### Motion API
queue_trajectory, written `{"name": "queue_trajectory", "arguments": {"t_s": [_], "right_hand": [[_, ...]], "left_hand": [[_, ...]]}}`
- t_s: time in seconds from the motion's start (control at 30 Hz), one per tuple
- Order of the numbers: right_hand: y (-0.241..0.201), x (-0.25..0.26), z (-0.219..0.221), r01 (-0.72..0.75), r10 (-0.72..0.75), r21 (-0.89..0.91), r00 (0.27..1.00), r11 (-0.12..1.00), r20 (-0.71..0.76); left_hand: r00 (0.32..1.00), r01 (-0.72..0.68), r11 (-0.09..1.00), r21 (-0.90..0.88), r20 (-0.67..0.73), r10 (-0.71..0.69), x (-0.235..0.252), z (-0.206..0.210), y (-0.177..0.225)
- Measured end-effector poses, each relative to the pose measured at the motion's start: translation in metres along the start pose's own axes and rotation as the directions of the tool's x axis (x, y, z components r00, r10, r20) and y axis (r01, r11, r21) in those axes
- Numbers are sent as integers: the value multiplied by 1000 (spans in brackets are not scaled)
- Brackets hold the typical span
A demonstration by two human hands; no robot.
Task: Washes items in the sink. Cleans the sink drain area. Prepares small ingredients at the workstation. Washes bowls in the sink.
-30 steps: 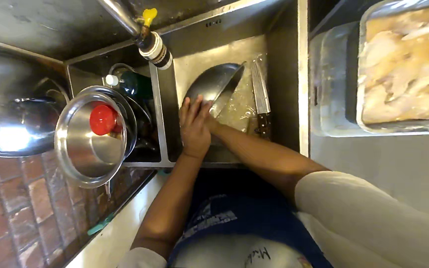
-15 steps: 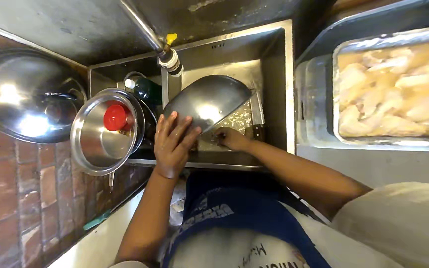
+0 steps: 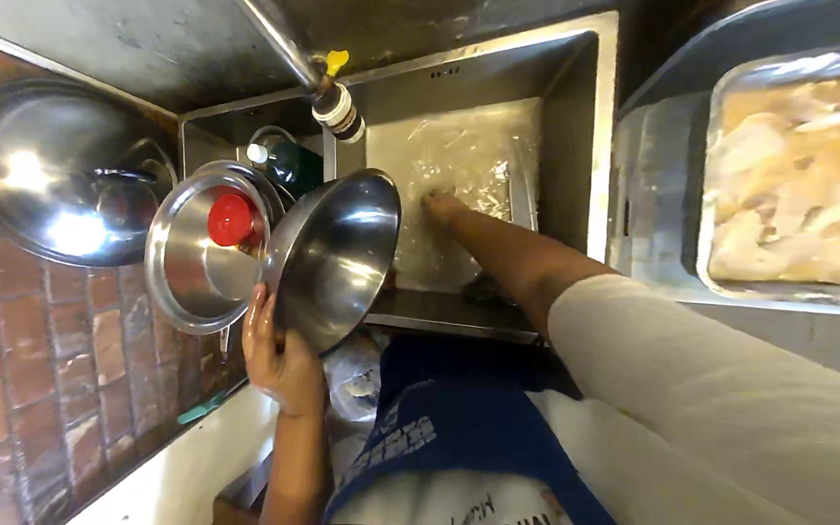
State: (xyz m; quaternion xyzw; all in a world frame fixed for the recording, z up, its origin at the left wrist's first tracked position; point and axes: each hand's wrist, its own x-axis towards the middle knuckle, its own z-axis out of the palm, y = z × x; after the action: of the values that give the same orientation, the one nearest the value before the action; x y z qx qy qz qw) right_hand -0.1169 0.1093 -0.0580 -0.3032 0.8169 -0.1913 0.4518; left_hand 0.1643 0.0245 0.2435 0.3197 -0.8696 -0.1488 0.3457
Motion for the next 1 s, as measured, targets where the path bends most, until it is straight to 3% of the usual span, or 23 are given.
{"name": "queue_trajectory", "arguments": {"t_s": [0.13,0.3,0.43,0.6,0.77,1.0], "right_hand": [[1,8,4,71,-68,-141,997,987,21],[7,12,3,57,-56,-322,998,945,13],[18,11,9,157,-175,-476,984,866,5],[16,5,4,138,-165,-452,986,881,-20],[22,-1,-5,245,-210,-477,969,844,127],[18,-2,3,128,-93,-475,991,871,97]], "left_hand": [[993,105,994,-21,-56,-106,-3,-11,-4],[968,225,974,-40,-109,-228,-5,-18,-8],[951,266,961,-80,-142,-276,-10,-23,-12],[933,298,950,-91,-182,-310,-9,-28,-16],[922,322,940,-114,-187,-338,-7,-29,-15],[914,336,929,-155,-185,-362,-7,-26,-17]]}}
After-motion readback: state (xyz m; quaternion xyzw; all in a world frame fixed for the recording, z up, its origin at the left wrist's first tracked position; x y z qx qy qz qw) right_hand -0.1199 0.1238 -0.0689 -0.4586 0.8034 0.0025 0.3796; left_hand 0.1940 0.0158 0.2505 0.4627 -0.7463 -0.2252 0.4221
